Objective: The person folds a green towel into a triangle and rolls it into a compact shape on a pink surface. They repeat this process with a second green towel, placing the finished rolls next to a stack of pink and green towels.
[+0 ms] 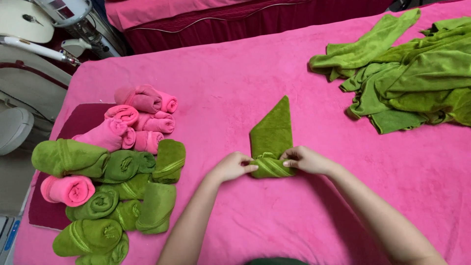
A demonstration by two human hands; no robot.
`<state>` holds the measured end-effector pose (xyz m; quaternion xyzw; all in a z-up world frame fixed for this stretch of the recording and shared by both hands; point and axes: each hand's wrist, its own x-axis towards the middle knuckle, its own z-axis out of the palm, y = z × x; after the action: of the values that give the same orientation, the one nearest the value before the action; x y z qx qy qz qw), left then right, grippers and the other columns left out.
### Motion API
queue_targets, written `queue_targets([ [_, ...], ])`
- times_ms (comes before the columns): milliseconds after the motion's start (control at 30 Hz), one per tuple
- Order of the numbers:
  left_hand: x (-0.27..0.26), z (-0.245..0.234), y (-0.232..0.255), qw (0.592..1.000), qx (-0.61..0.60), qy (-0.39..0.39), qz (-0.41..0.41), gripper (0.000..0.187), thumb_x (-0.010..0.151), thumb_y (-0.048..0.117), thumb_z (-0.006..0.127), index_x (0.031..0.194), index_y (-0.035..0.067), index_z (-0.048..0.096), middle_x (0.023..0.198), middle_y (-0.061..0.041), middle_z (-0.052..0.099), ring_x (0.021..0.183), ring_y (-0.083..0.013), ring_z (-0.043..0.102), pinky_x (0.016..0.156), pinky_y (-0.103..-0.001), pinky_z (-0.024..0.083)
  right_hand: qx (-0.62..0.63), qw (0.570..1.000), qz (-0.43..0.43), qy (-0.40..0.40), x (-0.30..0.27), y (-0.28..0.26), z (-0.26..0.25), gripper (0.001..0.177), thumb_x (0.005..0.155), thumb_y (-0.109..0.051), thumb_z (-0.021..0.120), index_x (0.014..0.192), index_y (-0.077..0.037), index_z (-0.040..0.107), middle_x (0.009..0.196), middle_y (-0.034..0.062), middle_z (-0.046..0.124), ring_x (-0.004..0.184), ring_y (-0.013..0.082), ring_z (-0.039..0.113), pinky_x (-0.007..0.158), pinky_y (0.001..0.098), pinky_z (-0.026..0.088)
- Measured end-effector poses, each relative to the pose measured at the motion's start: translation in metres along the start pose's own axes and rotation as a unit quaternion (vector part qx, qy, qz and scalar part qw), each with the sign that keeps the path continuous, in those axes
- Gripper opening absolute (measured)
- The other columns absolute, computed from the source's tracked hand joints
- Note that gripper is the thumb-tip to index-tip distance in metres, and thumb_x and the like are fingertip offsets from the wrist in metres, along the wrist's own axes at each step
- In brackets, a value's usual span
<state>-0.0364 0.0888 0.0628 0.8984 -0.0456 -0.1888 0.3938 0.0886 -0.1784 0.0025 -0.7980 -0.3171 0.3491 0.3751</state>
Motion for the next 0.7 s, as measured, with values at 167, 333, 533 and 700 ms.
queue_targets([
  [167,0.015,-0.007,0.005,0.993,-0.038,-0.022,-0.109,0.050,0.102,0.038,0.065,0.127,-0.003,0.073,0.128,-0.026,0.073,0.130,-0.0428,0.064,0.112,-0.055,0.046,-0.028,0.999,0.033,-0.019,0.028,0.012,-0.004,0.022,0.094,-0.020,0.073,0.101,0.000,0.078,0.085,0.0153,0.075,0.089,0.0305,0.071,0.086,0.0449,0.053],
  [333,0.042,-0.008,-0.015,0.982,-0.065,0.052,-0.170,0.051,0.079,0.031,0.089,0.119,0.003,0.076,0.113,-0.016,0.079,0.117,-0.0333,0.072,0.104,-0.047,0.052,-0.075,0.991,0.105,-0.021,0.034,0.002,-0.015,0.033,0.089,-0.036,0.075,0.110,-0.013,0.084,0.103,0.0137,0.082,0.109,0.0323,0.075,0.096,0.0455,0.053],
  [533,0.087,0.068,-0.049,0.945,0.204,0.241,0.089,0.023,0.075,-0.008,0.079,0.091,0.006,0.073,0.087,-0.009,0.068,0.089,-0.0293,0.071,0.086,-0.039,0.059,-0.098,0.989,0.077,0.079,0.045,0.027,0.001,0.029,0.089,-0.031,0.078,0.107,-0.010,0.084,0.101,0.0164,0.077,0.103,0.0366,0.074,0.091,0.0486,0.056],
  [700,0.093,0.127,-0.043,0.777,0.487,0.364,0.162,0.007,0.087,0.007,0.062,0.088,0.009,0.069,0.078,-0.006,0.065,0.081,-0.0216,0.069,0.078,-0.030,0.058,-0.133,0.979,-0.011,0.151,0.027,0.016,-0.011,0.044,0.085,-0.029,0.085,0.123,-0.011,0.074,0.109,0.0121,0.067,0.111,0.0357,0.067,0.099,0.0499,0.052],
])
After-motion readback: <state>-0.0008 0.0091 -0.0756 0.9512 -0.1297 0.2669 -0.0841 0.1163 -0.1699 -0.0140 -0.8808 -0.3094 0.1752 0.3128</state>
